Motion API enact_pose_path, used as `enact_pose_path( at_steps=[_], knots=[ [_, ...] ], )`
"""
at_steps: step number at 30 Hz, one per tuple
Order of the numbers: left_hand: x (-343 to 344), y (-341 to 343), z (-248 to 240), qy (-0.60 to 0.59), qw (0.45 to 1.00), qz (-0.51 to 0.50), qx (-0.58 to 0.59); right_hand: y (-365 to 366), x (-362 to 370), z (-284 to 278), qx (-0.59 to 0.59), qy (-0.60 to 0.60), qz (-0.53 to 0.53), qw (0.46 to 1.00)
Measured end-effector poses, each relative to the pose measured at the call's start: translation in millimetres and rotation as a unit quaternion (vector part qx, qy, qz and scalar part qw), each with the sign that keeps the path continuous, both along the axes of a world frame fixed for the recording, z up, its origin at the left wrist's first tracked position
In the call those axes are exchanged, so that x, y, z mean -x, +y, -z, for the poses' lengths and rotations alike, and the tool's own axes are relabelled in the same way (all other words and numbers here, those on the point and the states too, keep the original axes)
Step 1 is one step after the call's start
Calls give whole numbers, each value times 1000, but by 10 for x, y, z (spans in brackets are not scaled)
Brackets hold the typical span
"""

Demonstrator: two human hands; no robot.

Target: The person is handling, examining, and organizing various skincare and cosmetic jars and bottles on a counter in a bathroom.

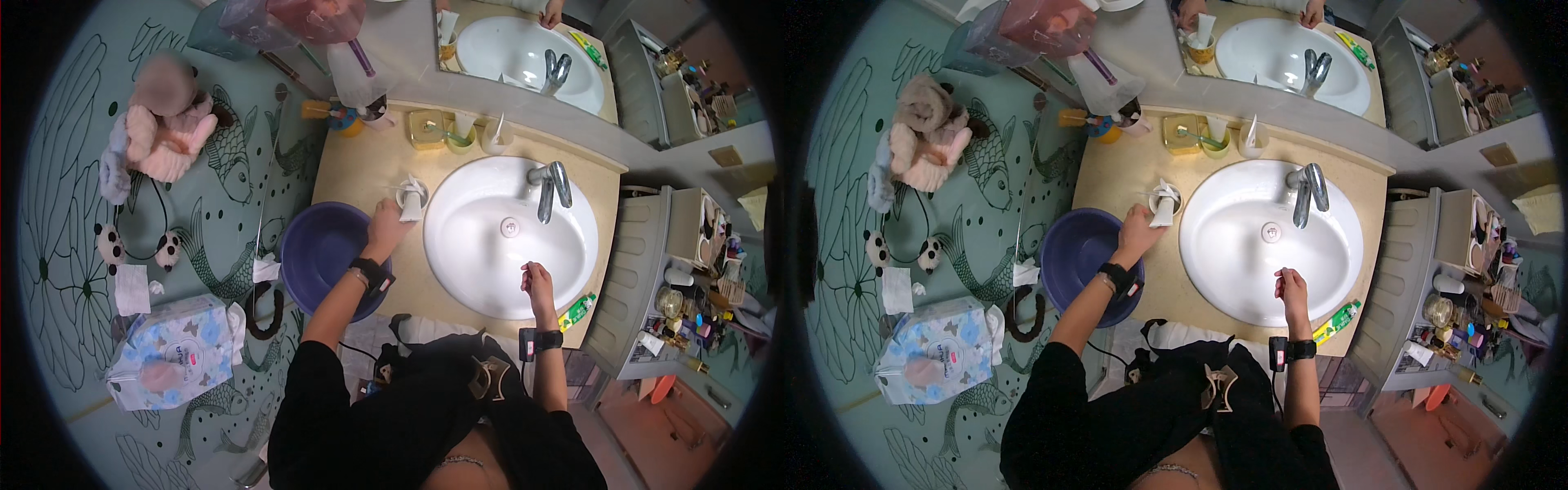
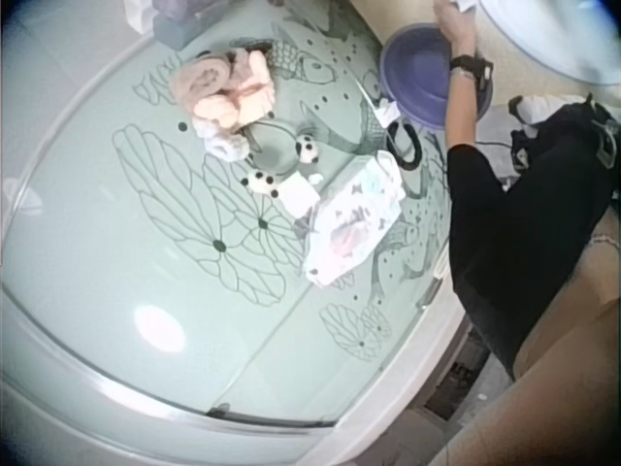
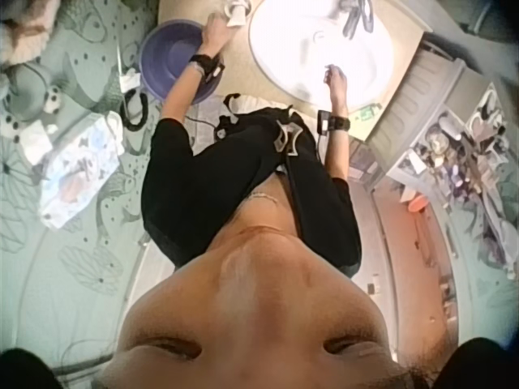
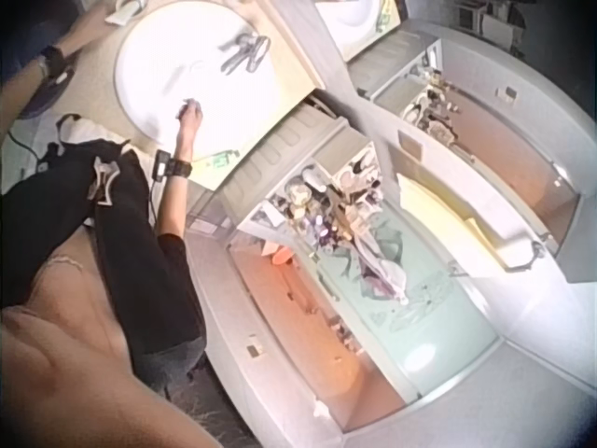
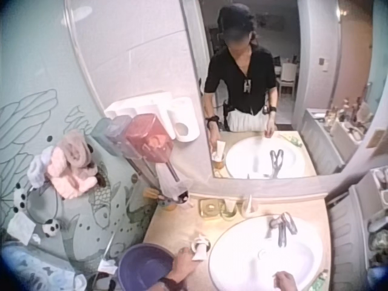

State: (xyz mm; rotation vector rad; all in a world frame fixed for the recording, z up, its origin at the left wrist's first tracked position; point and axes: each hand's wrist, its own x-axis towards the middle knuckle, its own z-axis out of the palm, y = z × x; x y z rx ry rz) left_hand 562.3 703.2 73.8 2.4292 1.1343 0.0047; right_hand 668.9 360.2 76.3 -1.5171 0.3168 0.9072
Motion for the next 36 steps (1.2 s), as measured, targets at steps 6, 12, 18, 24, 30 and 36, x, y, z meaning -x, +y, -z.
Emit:
enact_pose_path(
  at_steps=[6, 12, 18, 24, 30, 36],
  knots=[
    [144, 99, -226, -156, 981, 114, 24, -39, 56, 81, 6, 18, 9, 1000],
    [56, 368, -326, -197, 980, 39, -9, -76, 37, 76, 3, 5, 14, 1000],
    [42, 479, -418, -195, 981, 8, 4, -67, 36, 65, 15, 11, 14, 1000],
    [54, 455, -542, -213, 977, -3, -10, -34, 67, 62, 5, 21, 34, 999],
    [76, 497, -606, -246, 969, -9, -1, -37, 46, 74, 16, 16, 27, 999],
    [99, 617, -387, -308, 949, -47, 48, -44, 60, 85, -1, 12, 21, 1000]
  ],
)
